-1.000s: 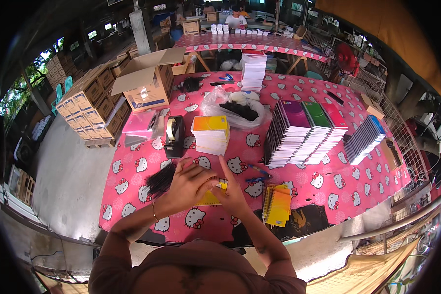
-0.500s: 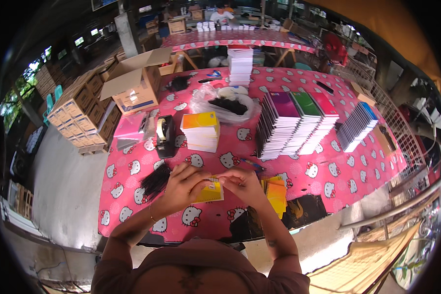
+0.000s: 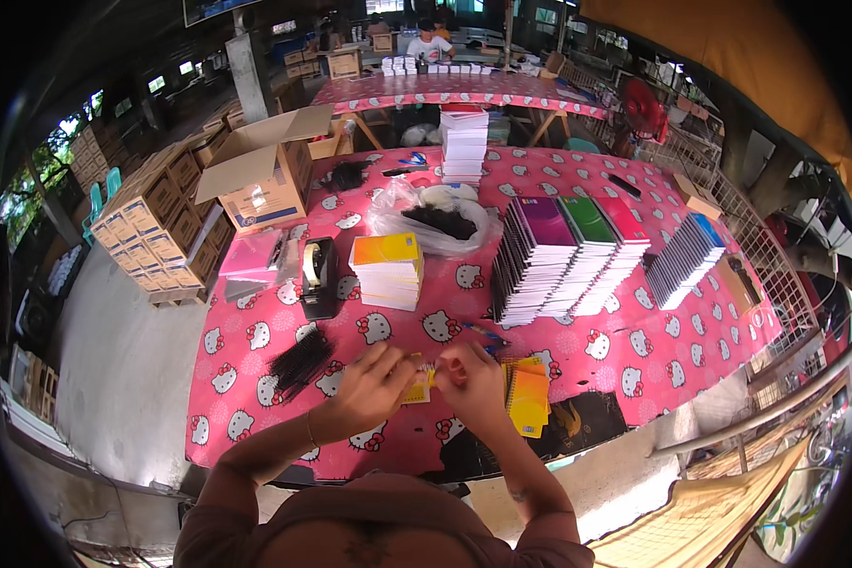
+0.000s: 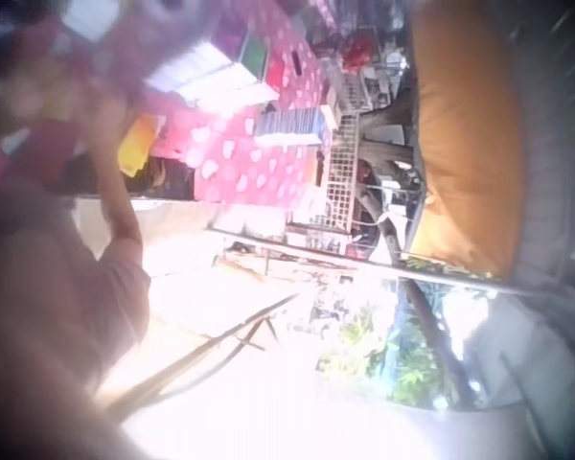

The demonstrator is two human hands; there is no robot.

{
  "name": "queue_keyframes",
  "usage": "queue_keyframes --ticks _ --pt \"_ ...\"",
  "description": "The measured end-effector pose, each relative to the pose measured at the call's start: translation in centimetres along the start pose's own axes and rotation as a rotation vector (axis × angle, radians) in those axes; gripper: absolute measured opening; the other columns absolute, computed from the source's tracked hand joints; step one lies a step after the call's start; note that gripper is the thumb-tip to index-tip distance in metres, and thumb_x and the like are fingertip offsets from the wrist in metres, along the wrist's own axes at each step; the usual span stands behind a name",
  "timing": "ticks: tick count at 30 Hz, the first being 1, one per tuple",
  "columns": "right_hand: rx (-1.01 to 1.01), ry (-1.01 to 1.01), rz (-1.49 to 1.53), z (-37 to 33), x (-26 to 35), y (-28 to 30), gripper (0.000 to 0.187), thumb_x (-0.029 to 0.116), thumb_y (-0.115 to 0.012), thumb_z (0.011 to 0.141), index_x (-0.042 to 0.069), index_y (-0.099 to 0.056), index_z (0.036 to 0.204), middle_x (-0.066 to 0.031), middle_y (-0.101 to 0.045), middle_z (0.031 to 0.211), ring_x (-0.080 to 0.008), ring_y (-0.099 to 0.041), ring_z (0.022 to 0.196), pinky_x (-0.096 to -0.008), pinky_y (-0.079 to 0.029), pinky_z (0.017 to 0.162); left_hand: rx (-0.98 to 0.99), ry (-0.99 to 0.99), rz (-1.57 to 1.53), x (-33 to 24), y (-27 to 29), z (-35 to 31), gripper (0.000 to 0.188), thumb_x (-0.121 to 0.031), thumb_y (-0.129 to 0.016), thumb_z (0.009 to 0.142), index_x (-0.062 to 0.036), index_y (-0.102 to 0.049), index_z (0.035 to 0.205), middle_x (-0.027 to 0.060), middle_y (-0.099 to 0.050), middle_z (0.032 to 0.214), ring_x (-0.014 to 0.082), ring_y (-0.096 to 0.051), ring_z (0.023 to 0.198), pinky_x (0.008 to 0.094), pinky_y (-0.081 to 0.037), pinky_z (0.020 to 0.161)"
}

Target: The person picks up small yellow notepads from a large cardboard box and stacks them on a table, then picks up a notepad and tapes a small item onto its surface using a tape dispenser.

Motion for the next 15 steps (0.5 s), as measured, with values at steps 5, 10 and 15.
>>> queue_keyframes --ticks 5,10,15 --pt "-0.237 0.083 0.718 -2.0 1.6 -2.8 0.061 0.009 -0.067 0.089 0.001 -0.039 0.142 -0.0133 -0.050 0.133 -0.0219 -0.054 0.118 -0.0336 -0.044 0.099 -0.021 0.460 -0.679 -1.4 1.0 3.1 0.023 -0.013 -0.069 0.088 -0.0053 -0.066 0.110 0.0111 -0.062 0.098 0.0264 -0.061 0.088 0.0355 -0.052 0.074" --pt "-0.055 -0.022 0.916 -2.6 -1.7 -2.0 0.056 0.003 -0.063 0.091 0.001 -0.041 0.142 -0.0105 -0.053 0.132 -0.0185 -0.051 0.121 -0.0332 -0.040 0.105 0.172 0.138 -0.854 -1.4 0.2 3.1 0.028 -0.014 -0.068 0.091 -0.0045 -0.063 0.116 0.0136 -0.064 0.118 0.0248 -0.064 0.108 0.0349 -0.051 0.087" --pt "-0.224 -0.208 0.660 -4.2 -7.5 4.8 0.056 0.003 -0.064 0.091 0.002 -0.040 0.142 -0.0080 -0.060 0.116 -0.0180 -0.060 0.103 -0.0321 -0.050 0.090 -0.368 0.071 -0.443 0.4 16.6 4.5 0.050 -0.013 -0.075 0.084 0.0000 -0.056 0.128 0.0173 -0.062 0.118 0.0287 -0.063 0.103 0.0404 -0.050 0.090"
Point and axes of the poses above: each hand's wrist, its own z-axis towards the middle knuckle, its own y-axis out of the back of the hand, x = y × z, the point moved 1 cm from there along z, towards the middle knuckle
